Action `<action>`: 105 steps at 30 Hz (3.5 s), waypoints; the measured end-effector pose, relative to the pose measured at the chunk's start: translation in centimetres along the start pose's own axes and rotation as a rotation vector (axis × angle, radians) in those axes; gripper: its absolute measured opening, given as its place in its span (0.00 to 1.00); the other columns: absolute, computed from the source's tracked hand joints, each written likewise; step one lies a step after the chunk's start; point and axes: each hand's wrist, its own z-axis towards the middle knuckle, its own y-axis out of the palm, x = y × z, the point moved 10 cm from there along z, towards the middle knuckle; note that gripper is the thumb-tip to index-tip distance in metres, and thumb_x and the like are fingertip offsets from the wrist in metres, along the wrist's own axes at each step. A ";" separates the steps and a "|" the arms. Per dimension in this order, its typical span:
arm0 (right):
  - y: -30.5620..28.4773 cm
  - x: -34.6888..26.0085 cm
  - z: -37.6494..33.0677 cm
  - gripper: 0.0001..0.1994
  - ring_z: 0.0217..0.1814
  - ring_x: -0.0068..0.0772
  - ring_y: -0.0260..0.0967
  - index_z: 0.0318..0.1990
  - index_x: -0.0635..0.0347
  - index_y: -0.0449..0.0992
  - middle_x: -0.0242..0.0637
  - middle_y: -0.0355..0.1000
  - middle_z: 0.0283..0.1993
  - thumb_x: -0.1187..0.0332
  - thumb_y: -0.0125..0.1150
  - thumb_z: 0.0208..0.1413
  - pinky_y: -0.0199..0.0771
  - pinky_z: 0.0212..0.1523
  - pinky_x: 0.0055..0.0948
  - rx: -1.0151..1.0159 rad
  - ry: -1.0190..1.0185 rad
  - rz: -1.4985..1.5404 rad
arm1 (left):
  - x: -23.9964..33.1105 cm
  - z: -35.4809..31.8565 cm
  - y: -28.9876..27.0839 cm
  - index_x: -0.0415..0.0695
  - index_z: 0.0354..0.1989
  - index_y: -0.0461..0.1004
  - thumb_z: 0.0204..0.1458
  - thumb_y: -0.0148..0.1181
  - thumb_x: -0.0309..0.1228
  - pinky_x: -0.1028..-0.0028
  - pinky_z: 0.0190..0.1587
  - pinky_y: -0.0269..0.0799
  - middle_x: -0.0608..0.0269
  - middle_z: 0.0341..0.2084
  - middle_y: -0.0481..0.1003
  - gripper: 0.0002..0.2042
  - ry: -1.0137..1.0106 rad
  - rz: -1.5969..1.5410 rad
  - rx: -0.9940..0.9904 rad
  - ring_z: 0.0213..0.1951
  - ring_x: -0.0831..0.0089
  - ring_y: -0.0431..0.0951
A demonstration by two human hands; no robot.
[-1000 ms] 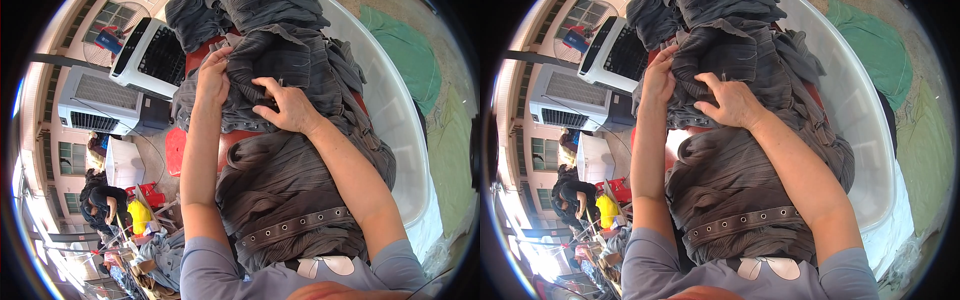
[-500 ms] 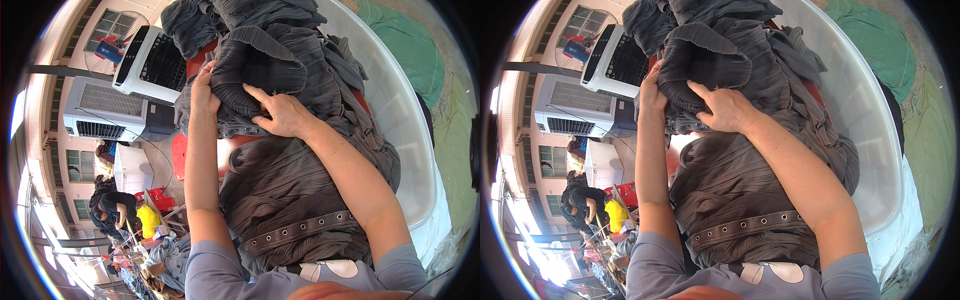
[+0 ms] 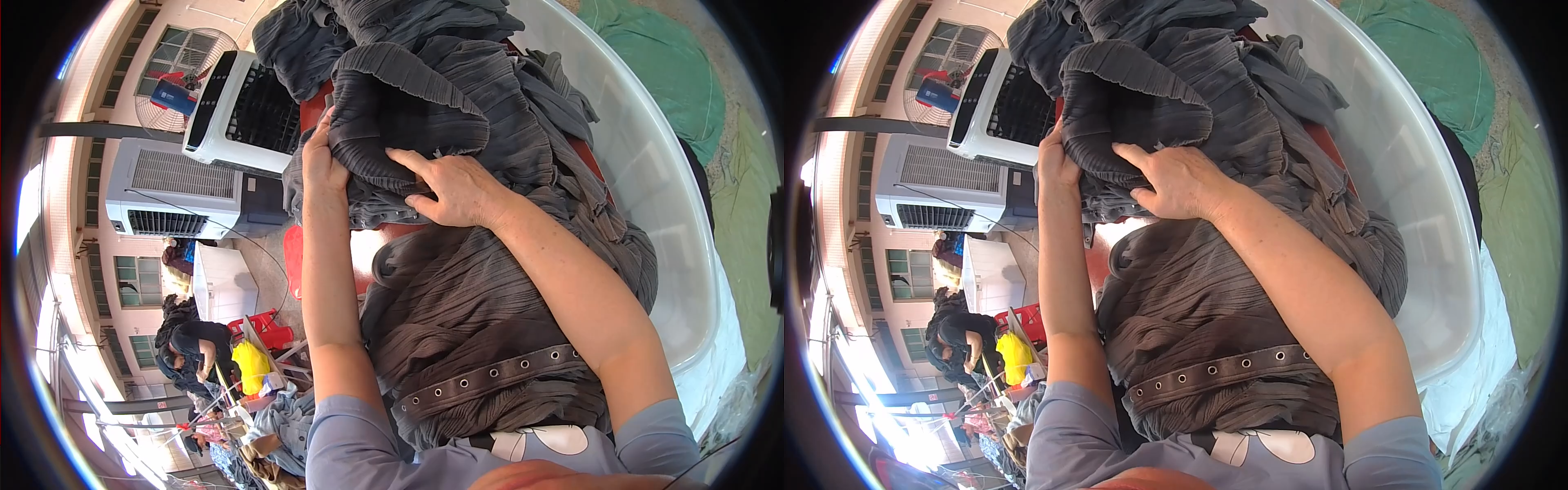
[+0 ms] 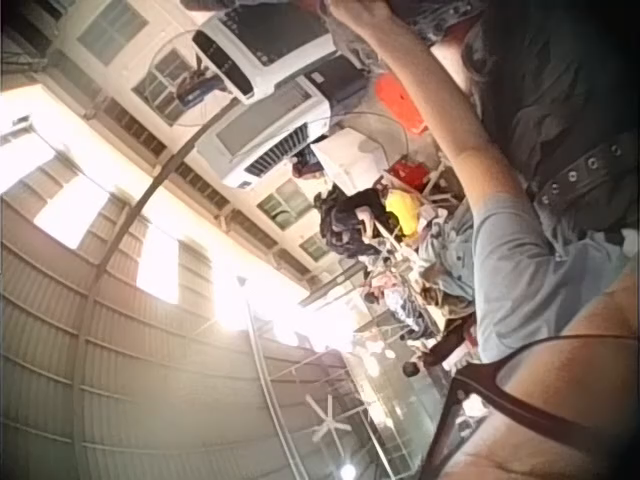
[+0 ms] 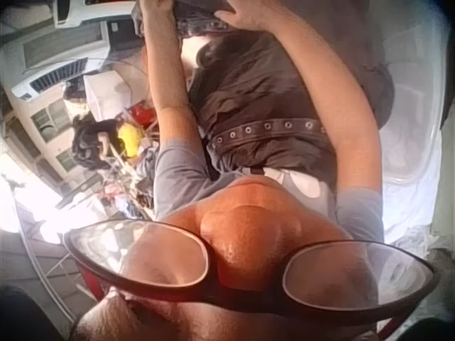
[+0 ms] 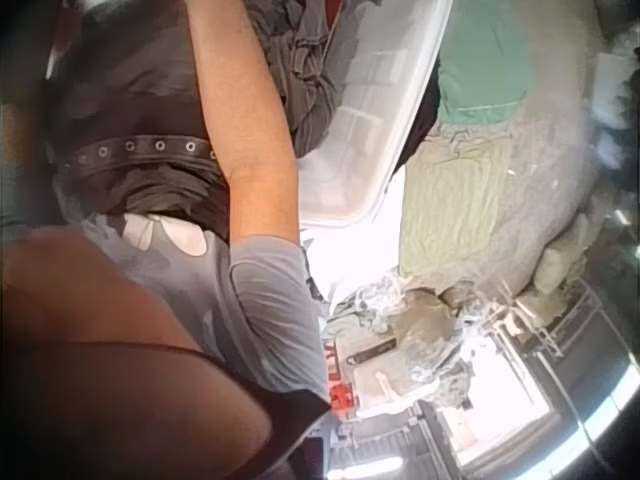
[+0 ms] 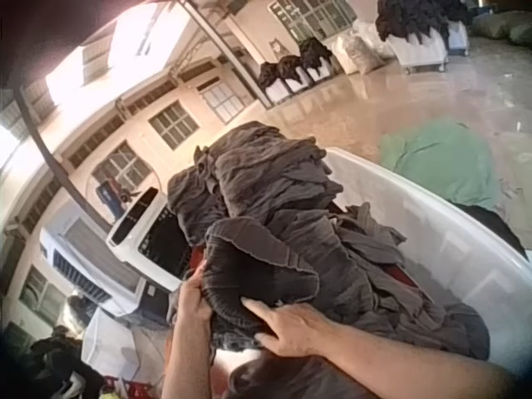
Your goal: Inspecting and fastening metal hooks on grey pleated textile pieces in a workshop.
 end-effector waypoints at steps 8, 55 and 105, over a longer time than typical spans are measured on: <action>0.0 -0.1 0.0 0.33 0.44 0.51 0.80 0.69 0.57 0.63 0.51 0.80 0.42 0.65 0.64 0.54 0.78 0.52 0.44 -0.004 -0.031 0.016 | -0.2 -0.3 -0.2 0.33 0.64 0.64 0.67 0.36 0.24 0.52 0.61 0.74 0.41 0.58 0.72 0.20 -0.024 -0.049 0.052 0.56 0.50 0.77; 0.4 0.7 0.1 0.43 0.32 0.48 0.75 0.77 0.50 0.50 0.46 0.75 0.29 0.67 0.64 0.52 0.76 0.43 0.43 0.008 0.020 0.113 | -0.6 -2.8 4.2 0.38 0.47 0.75 0.64 0.54 0.26 0.72 0.43 0.80 0.59 0.40 0.80 0.07 0.006 0.156 -0.183 0.39 0.72 0.82; -0.2 0.1 0.2 0.44 0.33 0.43 0.75 0.76 0.55 0.51 0.45 0.77 0.35 0.68 0.67 0.51 0.75 0.44 0.36 0.099 -0.123 0.147 | -0.8 -1.1 0.3 0.34 0.59 0.70 0.68 0.48 0.37 0.52 0.62 0.72 0.44 0.55 0.76 0.20 -0.129 -0.319 -0.318 0.55 0.50 0.78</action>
